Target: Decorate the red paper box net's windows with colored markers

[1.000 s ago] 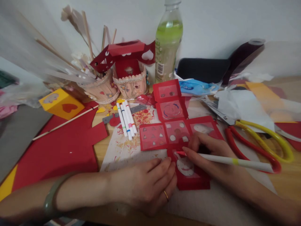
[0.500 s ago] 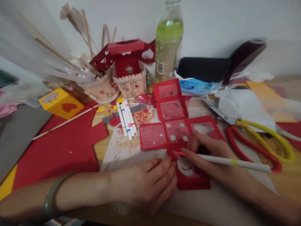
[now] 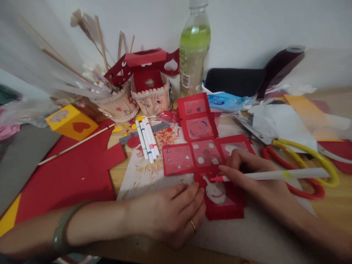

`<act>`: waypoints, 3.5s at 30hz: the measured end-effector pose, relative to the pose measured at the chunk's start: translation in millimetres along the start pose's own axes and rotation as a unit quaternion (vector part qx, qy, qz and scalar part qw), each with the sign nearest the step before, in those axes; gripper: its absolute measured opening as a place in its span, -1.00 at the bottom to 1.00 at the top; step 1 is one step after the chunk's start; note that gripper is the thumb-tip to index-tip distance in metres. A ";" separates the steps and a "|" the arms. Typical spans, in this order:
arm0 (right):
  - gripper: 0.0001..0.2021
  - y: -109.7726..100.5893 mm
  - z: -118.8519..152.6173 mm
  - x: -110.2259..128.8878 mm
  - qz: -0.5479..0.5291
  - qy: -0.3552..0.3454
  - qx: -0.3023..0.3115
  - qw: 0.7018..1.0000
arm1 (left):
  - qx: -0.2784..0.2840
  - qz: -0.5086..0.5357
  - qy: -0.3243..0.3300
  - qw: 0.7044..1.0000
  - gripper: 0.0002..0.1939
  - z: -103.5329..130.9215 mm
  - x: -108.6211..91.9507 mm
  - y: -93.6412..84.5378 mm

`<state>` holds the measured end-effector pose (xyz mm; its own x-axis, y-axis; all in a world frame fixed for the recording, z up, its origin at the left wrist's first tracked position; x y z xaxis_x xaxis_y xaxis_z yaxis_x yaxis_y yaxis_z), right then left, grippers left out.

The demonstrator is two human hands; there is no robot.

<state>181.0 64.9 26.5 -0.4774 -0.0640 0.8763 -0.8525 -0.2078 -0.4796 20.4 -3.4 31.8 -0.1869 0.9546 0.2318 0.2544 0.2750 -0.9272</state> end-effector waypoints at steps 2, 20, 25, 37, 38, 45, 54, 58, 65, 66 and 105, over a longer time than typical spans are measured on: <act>-0.67 -8.1 0.1 -2.8 -0.012 0.008 -0.043 0.999 | 0.003 -0.002 -0.002 1.000 -0.65 -0.2 -0.7 0.3; -0.76 -7.6 15.3 -14.3 0.041 -0.024 0.047 0.998 | 0.016 0.020 -0.019 0.999 -0.67 0.9 0.2 5.8; -0.75 -5.7 16.1 -17.1 0.045 -0.025 0.061 0.997 | 0.030 0.042 -0.020 0.998 -0.68 -0.6 3.6 7.8; -0.76 -6.5 17.4 -20.6 0.042 -0.017 0.057 0.997 | 0.026 0.070 -0.038 0.996 -0.68 -2.3 7.4 8.0; -0.76 -7.3 17.1 -19.6 0.044 -0.016 0.048 0.998 | 0.022 0.072 -0.040 0.996 -0.68 -2.1 7.6 7.7; -0.75 -7.6 19.6 -16.2 0.058 -0.034 0.033 0.997 | 0.029 0.072 -0.034 0.996 -0.67 -1.0 5.6 7.1; -0.74 -6.2 18.9 -16.3 0.056 -0.045 0.036 0.997 | 0.040 0.062 -0.031 0.997 -0.70 -3.5 6.8 7.0; -0.75 -7.2 20.3 -18.2 0.056 -0.036 0.028 0.997 | 0.045 0.057 -0.029 0.997 -0.70 -4.2 6.9 5.8; -0.75 -4.6 22.2 -19.2 0.057 -0.048 0.040 0.996 | 0.048 0.057 -0.037 0.997 -0.68 -5.7 9.7 5.7; -0.75 -4.7 22.0 -18.2 0.060 -0.048 0.040 0.996 | 0.050 0.055 -0.037 0.997 -0.68 -5.8 9.9 5.7; -0.78 -5.9 20.6 -16.3 0.088 -0.043 0.030 0.995 | 0.073 0.032 -0.013 0.997 -0.74 -5.0 10.8 5.1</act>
<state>198.3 47.1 15.9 -0.5961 -0.1865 0.7810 -0.7422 -0.2430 -0.6245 24.3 8.8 31.1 -0.2003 0.9658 0.1645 0.1269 0.1921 -0.9731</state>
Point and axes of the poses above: each hand's wrist, its own z-axis away from the middle knuckle, its own y-axis out of the palm, x = y × z, the point moved 5 cm from there along -z, towards the middle knuckle, and after that the axes turned 2 degrees about y, right-handed, at the moved point
